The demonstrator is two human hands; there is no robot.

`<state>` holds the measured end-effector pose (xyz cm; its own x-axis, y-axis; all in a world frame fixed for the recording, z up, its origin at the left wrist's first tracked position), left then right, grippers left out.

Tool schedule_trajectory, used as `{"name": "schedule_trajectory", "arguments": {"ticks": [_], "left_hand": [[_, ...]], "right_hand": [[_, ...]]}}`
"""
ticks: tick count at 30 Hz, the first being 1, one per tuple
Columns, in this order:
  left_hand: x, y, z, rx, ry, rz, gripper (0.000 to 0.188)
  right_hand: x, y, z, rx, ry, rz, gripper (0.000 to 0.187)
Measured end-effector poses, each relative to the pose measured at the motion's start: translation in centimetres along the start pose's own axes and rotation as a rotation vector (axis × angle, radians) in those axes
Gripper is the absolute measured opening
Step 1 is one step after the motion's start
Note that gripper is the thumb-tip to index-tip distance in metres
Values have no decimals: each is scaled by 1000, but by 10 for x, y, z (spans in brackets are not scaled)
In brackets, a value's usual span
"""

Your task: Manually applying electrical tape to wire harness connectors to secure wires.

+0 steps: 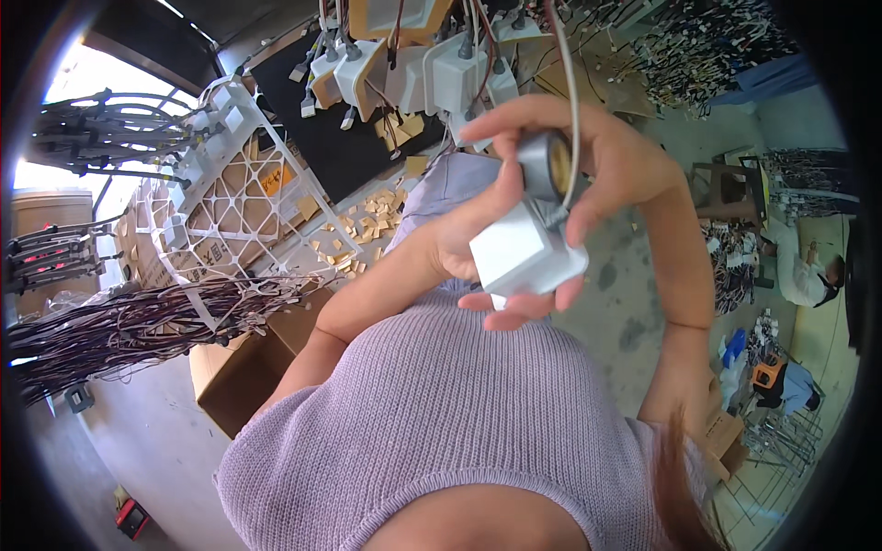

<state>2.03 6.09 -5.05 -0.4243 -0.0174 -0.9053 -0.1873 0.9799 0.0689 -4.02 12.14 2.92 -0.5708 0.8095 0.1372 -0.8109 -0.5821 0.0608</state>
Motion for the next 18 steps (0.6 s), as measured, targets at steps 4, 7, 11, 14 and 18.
{"name": "schedule_trajectory", "arguments": {"ticks": [4, 7, 11, 14, 18], "left_hand": [[5, 4, 18, 104, -409, 49, 76], [-2, 5, 25, 168, -472, 155, 71], [-19, -2, 14, 230, -446, 308, 65], [-24, -8, -7, 172, -324, 277, 61], [3, -7, -34, -120, 126, -268, 43]], "right_hand": [[-17, 16, 1, 56, 109, 158, 83], [-23, 25, 7, 218, 157, 178, 65], [-10, 20, 4, 347, 71, 210, 40], [13, 11, 1, 346, -218, 102, 33], [25, -8, 8, 95, -229, -129, 43]]}}
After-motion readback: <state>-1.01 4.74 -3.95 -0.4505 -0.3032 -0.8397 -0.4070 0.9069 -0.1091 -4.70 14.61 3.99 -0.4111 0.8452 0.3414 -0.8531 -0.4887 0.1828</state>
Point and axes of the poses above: each hand's wrist, its own y-axis towards the middle knuckle, its own x-axis out of the back of the hand, z = x × y, the point moved 7 cm from there along y, towards the middle knuckle, and after that the axes turned 14 degrees about -z, right-handed, at the moved point
